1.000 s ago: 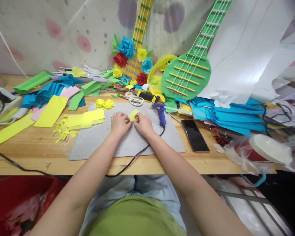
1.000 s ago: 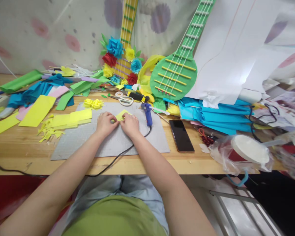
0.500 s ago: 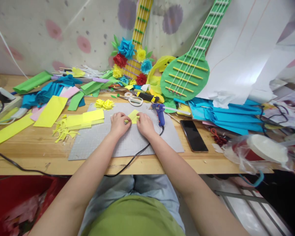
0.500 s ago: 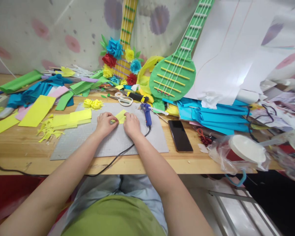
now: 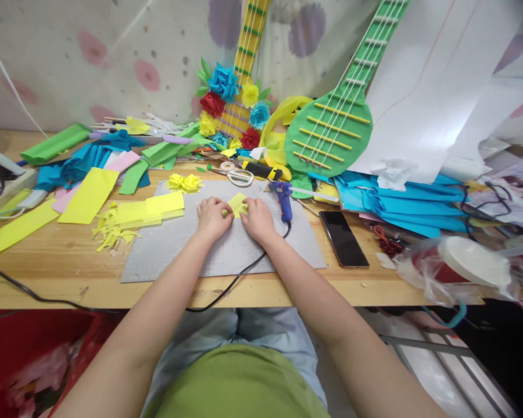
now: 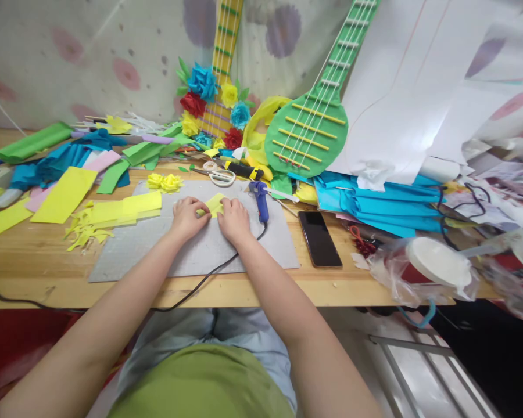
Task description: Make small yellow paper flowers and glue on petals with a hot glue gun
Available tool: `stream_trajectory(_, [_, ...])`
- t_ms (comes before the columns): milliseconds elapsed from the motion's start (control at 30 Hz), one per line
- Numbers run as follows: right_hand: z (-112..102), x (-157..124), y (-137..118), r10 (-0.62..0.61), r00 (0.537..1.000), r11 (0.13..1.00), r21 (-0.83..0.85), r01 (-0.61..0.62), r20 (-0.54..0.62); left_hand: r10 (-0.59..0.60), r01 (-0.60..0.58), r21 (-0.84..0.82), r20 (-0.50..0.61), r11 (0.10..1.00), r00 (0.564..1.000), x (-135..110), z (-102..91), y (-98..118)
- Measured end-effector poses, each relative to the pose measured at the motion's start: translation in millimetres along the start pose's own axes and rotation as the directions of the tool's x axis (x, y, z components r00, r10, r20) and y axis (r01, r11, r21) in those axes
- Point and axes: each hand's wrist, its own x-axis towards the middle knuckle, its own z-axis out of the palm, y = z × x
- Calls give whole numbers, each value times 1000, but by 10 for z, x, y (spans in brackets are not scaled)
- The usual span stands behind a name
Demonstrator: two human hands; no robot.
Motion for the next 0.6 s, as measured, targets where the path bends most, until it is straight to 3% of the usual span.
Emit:
stream_trajectory(300, [19,5,28,9,1000,1000,20,-9,4,-68,64,-54,-69,996,995,8,-125,-168])
stream_trajectory(600, [-49,13,47,89,993,968,240,-68,-79,40,-39,-146,8,989,999,28,-92,-211])
